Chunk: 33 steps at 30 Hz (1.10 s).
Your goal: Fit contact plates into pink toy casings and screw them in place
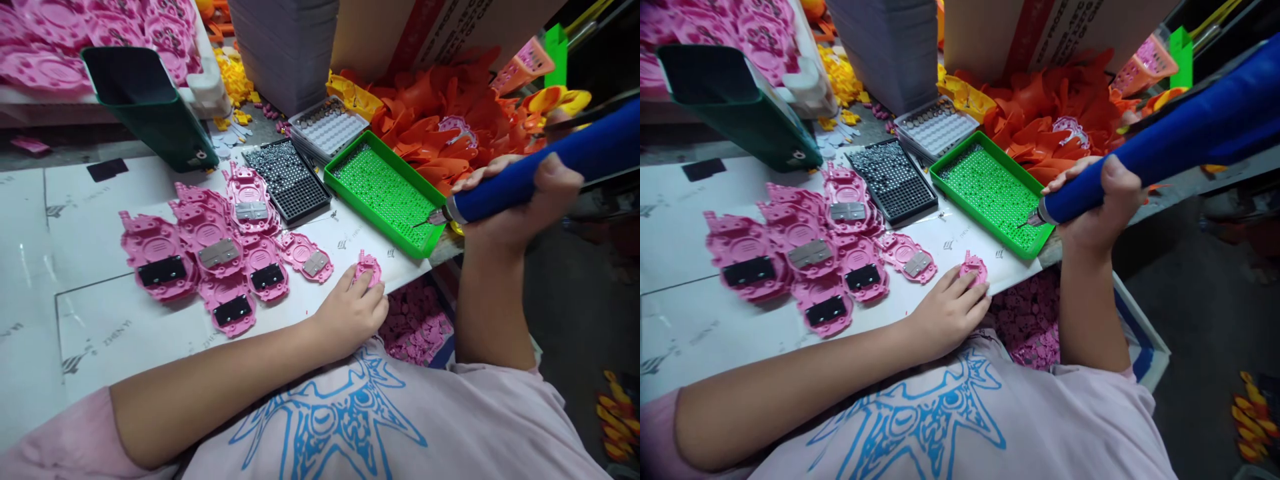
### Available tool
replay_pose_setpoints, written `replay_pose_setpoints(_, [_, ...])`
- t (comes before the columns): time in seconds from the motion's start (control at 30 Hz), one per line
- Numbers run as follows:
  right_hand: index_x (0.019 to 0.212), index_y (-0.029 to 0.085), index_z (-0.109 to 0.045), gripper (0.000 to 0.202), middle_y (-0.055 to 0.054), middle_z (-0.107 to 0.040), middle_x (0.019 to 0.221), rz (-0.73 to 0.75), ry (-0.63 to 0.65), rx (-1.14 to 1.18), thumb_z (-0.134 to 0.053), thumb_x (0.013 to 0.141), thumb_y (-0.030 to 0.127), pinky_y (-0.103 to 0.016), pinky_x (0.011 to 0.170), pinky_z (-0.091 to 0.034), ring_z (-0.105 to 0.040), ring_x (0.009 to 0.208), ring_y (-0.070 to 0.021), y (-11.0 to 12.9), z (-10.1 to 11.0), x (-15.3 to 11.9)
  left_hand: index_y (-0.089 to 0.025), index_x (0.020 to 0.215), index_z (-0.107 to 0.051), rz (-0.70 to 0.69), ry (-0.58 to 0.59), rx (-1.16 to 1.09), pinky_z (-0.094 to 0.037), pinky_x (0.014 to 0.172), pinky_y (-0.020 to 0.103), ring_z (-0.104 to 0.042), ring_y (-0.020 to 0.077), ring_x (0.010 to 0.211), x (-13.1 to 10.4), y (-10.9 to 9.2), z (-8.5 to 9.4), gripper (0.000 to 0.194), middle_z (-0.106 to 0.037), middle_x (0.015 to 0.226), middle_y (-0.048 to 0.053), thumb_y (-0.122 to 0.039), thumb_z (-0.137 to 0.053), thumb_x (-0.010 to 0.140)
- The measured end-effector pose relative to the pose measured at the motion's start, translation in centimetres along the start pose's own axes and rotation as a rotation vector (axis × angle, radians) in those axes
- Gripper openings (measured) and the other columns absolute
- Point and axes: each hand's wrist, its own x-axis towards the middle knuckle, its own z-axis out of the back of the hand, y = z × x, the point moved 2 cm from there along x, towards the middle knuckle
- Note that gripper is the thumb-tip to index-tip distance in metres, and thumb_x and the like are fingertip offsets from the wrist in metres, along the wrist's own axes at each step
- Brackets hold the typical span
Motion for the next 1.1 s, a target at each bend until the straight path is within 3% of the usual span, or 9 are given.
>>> replay_pose_setpoints(0.1, [0.061,0.021,-0.051,0.025,0.001,-0.046,0.060,0.086,0.086,0.085,-0.052,0.071,0.044,-0.025,0.043,-0.043,-0.052,0.048,-0.0109,1.8,-1.5,-1.9,-0.013,0.102,-0.065,-0.015,-0.003,0.007,-0.042,0.095,0.052,-0.061,0.0281,0.102,0.1,0.0,0.1,0.020,-0.066,0.109,0.012,-0.018,-0.051,0.089])
replay_pose_setpoints(0.27, [0.064,0.021,-0.057,0.025,0.001,-0.050,0.060,-0.112,0.280,0.175,-0.062,0.067,0.045,-0.029,0.048,-0.048,-0.055,0.049,-0.0132,1.0,-3.4,-4.5,-0.012,0.101,-0.065,-0.019,-0.014,0.010,-0.042,0.095,0.052,-0.061,0.0268,0.099,0.2,0.0,0.2,0.019,-0.067,0.107,0.012,-0.017,-0.050,0.090])
replay_pose_setpoints(0.47, [0.064,0.022,-0.058,0.023,0.002,-0.052,0.062,-0.158,0.300,0.191,-0.067,0.067,0.043,-0.032,0.052,-0.051,-0.056,0.050,-0.0137,-1.5,-3.9,-5.6,-0.014,0.097,-0.066,-0.004,-0.034,0.025,-0.043,0.095,0.050,-0.060,0.0248,0.099,0.2,0.0,0.0,0.019,-0.067,0.105,0.010,-0.017,-0.048,0.092])
replay_pose_setpoints(0.8, [0.067,0.019,-0.056,0.033,0.001,-0.052,0.064,-0.226,0.284,0.172,-0.071,0.063,0.048,-0.031,0.053,-0.049,-0.056,0.054,-0.0140,-2.3,-3.9,-5.9,-0.013,0.097,-0.066,0.010,-0.033,0.006,-0.044,0.096,0.051,-0.060,0.0250,0.101,0.3,0.0,-0.1,0.020,-0.067,0.100,0.010,-0.018,-0.047,0.093])
replay_pose_setpoints(1.1, [0.073,0.019,-0.060,0.032,0.001,-0.054,0.063,-0.109,0.376,0.175,-0.073,0.064,0.046,-0.031,0.050,-0.049,-0.056,0.051,-0.0138,-2.5,-4.3,-6.8,-0.012,0.096,-0.066,0.027,-0.029,-0.046,-0.044,0.094,0.052,-0.059,0.0244,0.099,0.4,0.0,-0.1,0.018,-0.067,0.097,0.010,-0.015,-0.048,0.092])
